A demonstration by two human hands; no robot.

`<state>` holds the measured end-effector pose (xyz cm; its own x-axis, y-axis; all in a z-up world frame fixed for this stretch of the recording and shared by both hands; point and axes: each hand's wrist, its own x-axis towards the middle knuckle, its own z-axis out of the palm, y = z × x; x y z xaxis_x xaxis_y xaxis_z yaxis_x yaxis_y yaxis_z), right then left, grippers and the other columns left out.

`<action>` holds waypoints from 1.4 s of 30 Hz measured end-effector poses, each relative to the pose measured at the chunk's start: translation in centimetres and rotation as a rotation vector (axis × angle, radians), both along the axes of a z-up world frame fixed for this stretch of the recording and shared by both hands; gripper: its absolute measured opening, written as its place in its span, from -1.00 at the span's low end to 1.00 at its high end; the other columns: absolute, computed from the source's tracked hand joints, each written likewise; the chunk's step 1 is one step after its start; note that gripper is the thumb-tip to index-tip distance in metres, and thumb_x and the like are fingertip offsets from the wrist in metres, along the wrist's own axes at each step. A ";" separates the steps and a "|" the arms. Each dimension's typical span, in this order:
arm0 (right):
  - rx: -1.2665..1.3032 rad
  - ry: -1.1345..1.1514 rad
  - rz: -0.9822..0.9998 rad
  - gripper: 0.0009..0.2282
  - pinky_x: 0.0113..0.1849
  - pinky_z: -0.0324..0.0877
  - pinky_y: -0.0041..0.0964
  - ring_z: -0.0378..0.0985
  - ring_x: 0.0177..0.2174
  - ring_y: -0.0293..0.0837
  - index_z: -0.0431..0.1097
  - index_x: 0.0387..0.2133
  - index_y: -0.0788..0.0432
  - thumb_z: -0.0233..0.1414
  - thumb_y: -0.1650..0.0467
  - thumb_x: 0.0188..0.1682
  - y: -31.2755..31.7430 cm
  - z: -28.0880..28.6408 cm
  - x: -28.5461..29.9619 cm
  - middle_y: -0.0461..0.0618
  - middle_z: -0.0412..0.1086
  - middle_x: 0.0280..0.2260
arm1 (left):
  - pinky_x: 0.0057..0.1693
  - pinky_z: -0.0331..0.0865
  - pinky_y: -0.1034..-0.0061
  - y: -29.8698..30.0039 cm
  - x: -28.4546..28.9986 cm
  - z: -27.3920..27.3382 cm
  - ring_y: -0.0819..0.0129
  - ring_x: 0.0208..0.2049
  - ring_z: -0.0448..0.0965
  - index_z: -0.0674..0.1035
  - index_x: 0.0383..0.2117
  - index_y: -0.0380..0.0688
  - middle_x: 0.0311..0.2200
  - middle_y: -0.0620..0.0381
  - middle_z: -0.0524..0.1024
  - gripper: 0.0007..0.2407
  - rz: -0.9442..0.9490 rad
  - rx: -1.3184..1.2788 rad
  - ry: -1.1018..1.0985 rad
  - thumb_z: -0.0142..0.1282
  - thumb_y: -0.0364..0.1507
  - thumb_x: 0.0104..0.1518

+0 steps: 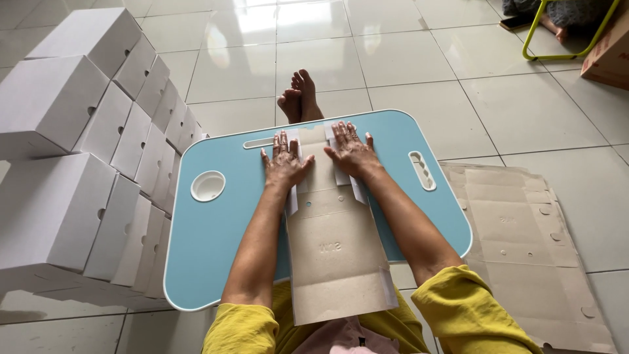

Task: Assembling cardboard boxes by folding flat sheets and tucking in flaps, then stacking the finished boxes.

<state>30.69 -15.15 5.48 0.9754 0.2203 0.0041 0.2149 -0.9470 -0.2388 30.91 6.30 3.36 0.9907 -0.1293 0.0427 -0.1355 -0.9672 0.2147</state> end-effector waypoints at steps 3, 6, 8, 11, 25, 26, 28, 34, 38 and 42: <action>0.347 0.033 -0.003 -0.29 0.28 -0.31 0.42 -0.35 0.42 -0.04 -0.32 0.46 -0.01 -0.57 -0.12 0.15 -2.1 0.8 0.1 -0.03 -0.34 0.48 | 0.41 -0.45 -0.26 0.9 0.6 0.8 0.26 0.50 -0.34 -0.03 0.44 0.18 0.50 0.13 -0.29 -0.43 0.035 -0.276 0.143 -0.57 0.07 0.36; 0.367 -0.038 0.058 -0.22 0.27 -0.27 0.37 -0.32 0.42 -0.03 -0.31 0.47 0.01 -0.60 -0.17 0.10 -6.3 0.4 -1.5 0.00 -0.31 0.47 | 0.49 -0.41 0.09 4.4 -1.7 3.5 -0.07 0.48 -0.30 0.00 0.42 -0.34 0.45 -0.32 -0.23 -0.46 -0.119 -0.728 -0.124 -0.49 -0.17 0.46; 0.323 -0.052 0.117 -0.23 0.26 -0.23 0.37 -0.28 0.41 0.00 -0.30 0.47 0.02 -0.58 -0.15 0.10 -8.3 2.1 -7.0 0.02 -0.29 0.47 | 0.47 -0.40 0.00 6.1 -6.0 5.6 -0.15 0.46 -0.32 -0.02 0.42 -0.33 0.44 -0.36 -0.26 -0.41 -0.175 -0.716 -0.128 -0.50 -0.10 0.43; 0.242 -0.037 0.192 -0.23 0.25 -0.19 0.32 -0.25 0.40 0.00 -0.30 0.46 0.00 -0.51 -0.13 0.05 -11.5 2.6 -15.8 -0.02 -0.27 0.46 | 0.46 -0.35 -0.02 8.1 -14.6 6.8 -0.17 0.45 -0.33 -0.06 0.42 -0.28 0.44 -0.33 -0.28 -0.37 -0.241 -0.673 -0.113 -0.51 -0.03 0.37; 0.386 -0.669 0.089 -0.49 0.12 0.46 -0.10 0.39 0.14 -0.07 0.15 0.20 -0.02 -0.05 0.05 0.05 -6.6 -13.4 -38.6 -0.03 0.22 0.19 | -0.03 0.59 0.37 3.4 -36.5 -8.4 0.34 -0.23 0.58 0.49 -0.26 -0.03 -0.27 0.15 0.51 -0.71 -0.319 -0.453 -0.804 0.22 -0.18 0.03; 0.447 -0.632 0.077 -0.59 0.09 0.50 -0.09 0.45 0.08 -0.04 0.25 0.14 0.01 0.01 0.19 0.03 -6.4 -13.8 -38.5 -0.03 0.27 0.12 | -0.08 0.62 0.40 2.9 -36.3 -7.8 0.32 -0.27 0.60 0.52 -0.33 -0.05 -0.30 0.14 0.53 -0.81 -0.282 -0.475 -0.847 0.22 -0.32 0.00; 0.507 -0.587 0.058 -0.67 0.06 0.54 -0.08 0.50 0.03 0.00 0.35 0.07 0.03 0.07 0.33 0.02 -5.8 -13.4 -38.6 -0.02 0.31 0.04 | -0.12 0.64 0.43 2.2 -36.2 -7.2 0.30 -0.32 0.62 0.56 -0.40 -0.08 -0.33 0.13 0.56 -0.89 -0.245 -0.498 -0.881 0.23 -0.46 -0.03; 0.597 -0.620 0.068 -0.77 -0.14 0.58 -0.26 0.59 -0.19 -0.09 0.50 -0.13 0.18 0.14 0.50 -0.08 -4.8 -9.4 -38.1 0.00 0.41 -0.14 | -0.19 0.62 0.56 1.0 -36.4 -6.9 0.38 -0.38 0.60 0.66 -0.37 -0.06 -0.36 0.17 0.58 -0.87 -0.250 -0.393 -0.985 0.29 -0.52 -0.05; 0.521 -0.651 0.113 -0.71 -0.27 0.58 -0.37 0.56 -0.30 -0.17 0.49 -0.10 0.21 0.19 0.49 -0.12 -5.0 -8.4 -37.4 -0.01 0.40 -0.21 | -0.21 0.61 0.58 0.5 -36.4 -3.7 0.40 -0.39 0.55 0.69 -0.34 -0.14 -0.39 0.15 0.56 -0.84 -0.245 -0.458 -0.916 0.31 -0.58 -0.07; 0.495 -0.585 0.068 -0.64 -0.37 0.61 -0.45 0.55 -0.35 -0.22 0.51 -0.08 0.15 0.27 0.48 -0.20 -5.0 -8.3 -37.5 -0.04 0.40 -0.23 | -0.35 0.55 0.70 0.5 -36.7 -2.7 0.46 -0.42 0.46 0.70 -0.27 -0.14 -0.37 0.12 0.48 -0.80 -0.211 -0.522 -0.809 0.33 -0.59 -0.06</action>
